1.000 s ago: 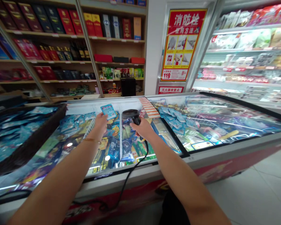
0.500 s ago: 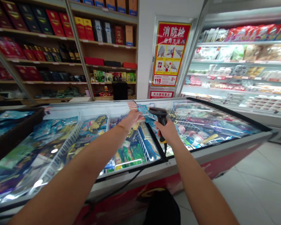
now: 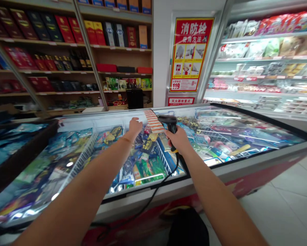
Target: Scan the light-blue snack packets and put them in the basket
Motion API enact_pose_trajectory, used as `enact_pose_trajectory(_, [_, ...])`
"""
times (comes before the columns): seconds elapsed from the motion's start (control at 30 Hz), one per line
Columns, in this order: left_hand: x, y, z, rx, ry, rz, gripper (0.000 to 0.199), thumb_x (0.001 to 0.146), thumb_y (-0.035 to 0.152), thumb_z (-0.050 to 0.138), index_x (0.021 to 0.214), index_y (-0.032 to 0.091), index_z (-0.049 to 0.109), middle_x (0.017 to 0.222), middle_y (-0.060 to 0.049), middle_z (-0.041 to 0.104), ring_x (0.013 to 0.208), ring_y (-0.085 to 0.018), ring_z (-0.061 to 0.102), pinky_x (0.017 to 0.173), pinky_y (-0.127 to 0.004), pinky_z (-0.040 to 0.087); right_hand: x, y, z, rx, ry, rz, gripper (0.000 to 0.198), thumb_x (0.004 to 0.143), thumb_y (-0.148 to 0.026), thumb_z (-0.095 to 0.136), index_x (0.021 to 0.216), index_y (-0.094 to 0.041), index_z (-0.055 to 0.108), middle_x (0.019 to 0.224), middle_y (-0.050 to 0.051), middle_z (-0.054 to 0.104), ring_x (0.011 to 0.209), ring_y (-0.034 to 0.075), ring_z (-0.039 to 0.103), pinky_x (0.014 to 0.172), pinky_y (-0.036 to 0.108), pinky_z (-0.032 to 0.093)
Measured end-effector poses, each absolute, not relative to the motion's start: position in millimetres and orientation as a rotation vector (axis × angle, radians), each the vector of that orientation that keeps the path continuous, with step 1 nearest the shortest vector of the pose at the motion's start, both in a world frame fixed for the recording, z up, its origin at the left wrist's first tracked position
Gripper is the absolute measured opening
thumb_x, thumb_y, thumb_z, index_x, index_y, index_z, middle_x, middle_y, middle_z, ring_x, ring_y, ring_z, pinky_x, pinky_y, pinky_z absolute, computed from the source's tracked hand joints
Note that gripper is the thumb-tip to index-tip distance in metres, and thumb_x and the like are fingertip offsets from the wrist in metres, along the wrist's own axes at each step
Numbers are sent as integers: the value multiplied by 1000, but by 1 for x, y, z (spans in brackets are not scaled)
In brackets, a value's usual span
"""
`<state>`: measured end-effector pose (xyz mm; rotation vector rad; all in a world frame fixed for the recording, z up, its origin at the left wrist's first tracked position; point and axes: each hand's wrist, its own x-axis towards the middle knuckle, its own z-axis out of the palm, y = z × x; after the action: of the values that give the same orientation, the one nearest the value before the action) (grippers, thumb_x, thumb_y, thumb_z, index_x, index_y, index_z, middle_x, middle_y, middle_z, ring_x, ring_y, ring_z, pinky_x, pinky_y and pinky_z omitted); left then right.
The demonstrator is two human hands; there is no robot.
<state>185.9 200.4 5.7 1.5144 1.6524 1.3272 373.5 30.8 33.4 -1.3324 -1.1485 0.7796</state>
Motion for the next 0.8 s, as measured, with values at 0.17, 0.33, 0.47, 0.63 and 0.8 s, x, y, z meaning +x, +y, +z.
enact_pose_trajectory(0.17, [54, 182, -12, 1651, 2441, 980, 44, 92, 25, 62, 132, 7, 61, 139, -28, 61, 135, -41, 56, 110, -53, 45, 319, 59, 37, -1280, -1299, 867, 30, 81, -33, 79, 84, -23, 51, 57, -5, 61, 36, 12, 54, 37, 22, 42])
enact_pose_trajectory(0.33, [-16, 163, -24, 1589, 2634, 862, 50, 99, 35, 58, 138, 4, 58, 157, -33, 46, 153, -45, 35, 120, -61, 33, 268, 76, 29, -1223, -1319, 907, 28, 82, -32, 77, 86, -23, 51, 60, -6, 60, 37, 11, 55, 37, 22, 43])
enact_pose_trajectory(0.47, [-21, 166, -18, 1721, 2601, 750, 38, 99, 39, 59, 120, 8, 69, 138, -30, 64, 138, -46, 53, 116, -59, 35, 252, 72, 12, -1262, -1320, 969, 24, 84, -29, 74, 89, -23, 51, 61, -6, 61, 38, 11, 56, 37, 22, 43])
enact_pose_trajectory(0.63, [3, 169, -13, 1966, 2443, 741, 31, 99, 34, 55, 113, 13, 72, 122, -26, 70, 125, -43, 62, 112, -58, 36, 261, 62, 4, -1290, -1378, 1021, 24, 84, -27, 75, 89, -22, 53, 58, -7, 59, 36, 11, 54, 36, 22, 42])
enact_pose_trajectory(0.8, [21, 161, -20, 1768, 2513, 919, 56, 88, 48, 70, 129, 9, 66, 142, -34, 57, 138, -51, 48, 112, -60, 36, 265, 60, 5, -1296, -1317, 1020, 22, 85, -22, 74, 87, -22, 52, 58, -8, 59, 36, 10, 54, 36, 21, 41])
